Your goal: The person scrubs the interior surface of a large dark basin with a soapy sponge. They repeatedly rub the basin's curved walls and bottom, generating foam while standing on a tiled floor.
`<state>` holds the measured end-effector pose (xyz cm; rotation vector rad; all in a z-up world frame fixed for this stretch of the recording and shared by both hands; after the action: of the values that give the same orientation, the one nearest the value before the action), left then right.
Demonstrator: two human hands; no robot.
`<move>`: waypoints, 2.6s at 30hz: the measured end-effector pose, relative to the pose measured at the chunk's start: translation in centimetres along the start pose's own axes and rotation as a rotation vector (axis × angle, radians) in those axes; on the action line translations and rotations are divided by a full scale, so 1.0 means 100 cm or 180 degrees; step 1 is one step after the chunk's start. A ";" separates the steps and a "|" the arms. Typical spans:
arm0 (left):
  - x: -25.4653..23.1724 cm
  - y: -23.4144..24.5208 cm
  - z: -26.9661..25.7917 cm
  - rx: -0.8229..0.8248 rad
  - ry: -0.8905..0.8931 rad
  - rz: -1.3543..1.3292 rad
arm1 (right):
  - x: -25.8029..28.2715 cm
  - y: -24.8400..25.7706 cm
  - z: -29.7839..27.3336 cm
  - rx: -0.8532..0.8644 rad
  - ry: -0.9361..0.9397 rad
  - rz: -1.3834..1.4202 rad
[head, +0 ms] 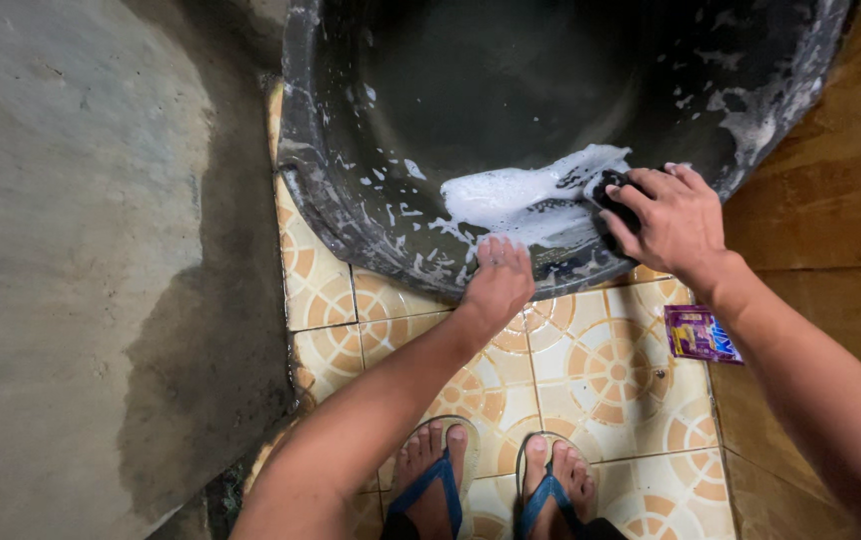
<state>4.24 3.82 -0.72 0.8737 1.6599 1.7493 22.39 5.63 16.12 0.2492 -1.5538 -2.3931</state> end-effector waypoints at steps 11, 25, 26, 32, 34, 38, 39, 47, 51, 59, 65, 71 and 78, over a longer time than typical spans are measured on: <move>0.049 -0.001 -0.020 -0.0002 -0.0133 0.0302 | 0.030 -0.026 -0.007 -0.0193 -0.0346 0.0335; 0.075 0.045 -0.029 0.0637 -0.0490 0.0371 | 0.047 -0.038 -0.011 -0.0181 -0.0692 0.0622; 0.079 0.053 -0.030 0.0605 -0.0513 0.0396 | 0.050 -0.039 -0.012 -0.0185 -0.0725 0.0663; 0.099 0.086 -0.034 0.0915 -0.0591 0.0265 | 0.061 -0.044 -0.015 -0.0123 -0.0913 0.0873; 0.099 0.087 -0.034 0.0925 -0.0547 0.0411 | 0.065 -0.045 -0.017 -0.0150 -0.0952 0.0871; 0.074 0.070 -0.030 0.0939 -0.0458 0.0819 | 0.065 -0.044 -0.015 -0.0141 -0.0984 0.0854; 0.065 0.063 -0.031 0.0890 -0.0483 0.0881 | 0.065 -0.044 -0.015 -0.0140 -0.0990 0.0845; 0.024 0.034 -0.021 -0.0353 -0.0260 0.0385 | 0.053 -0.055 -0.005 0.0256 -0.0703 0.0558; 0.025 0.025 -0.022 -0.0393 -0.0288 0.0334 | 0.009 -0.075 0.015 0.0850 -0.0770 -0.0155; 0.022 0.017 -0.020 -0.0318 -0.0302 0.0383 | 0.063 -0.138 0.035 0.0497 -0.1011 0.1121; 0.023 0.020 -0.020 -0.0460 -0.0326 0.0405 | -0.016 -0.109 0.032 0.1198 -0.0496 -0.0374; 0.022 0.013 -0.017 -0.0398 -0.0302 0.0360 | 0.024 -0.140 0.032 0.0919 -0.0615 -0.0375; 0.021 0.012 -0.018 -0.0433 -0.0319 0.0394 | -0.014 -0.116 0.030 0.1559 -0.0195 -0.0693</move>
<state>1.55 4.22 0.57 1.0016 1.4320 1.8453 21.23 13.09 6.69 0.4670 -2.2299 -2.1423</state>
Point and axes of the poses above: each hand's wrist, its own z-axis towards the middle knuckle, its own y-axis out of the back of the hand, x = y × z, the point moved 6 cm from there along z, towards the middle knuckle, and after that the axes turned 7 degrees about -x, right-handed, at the moved point
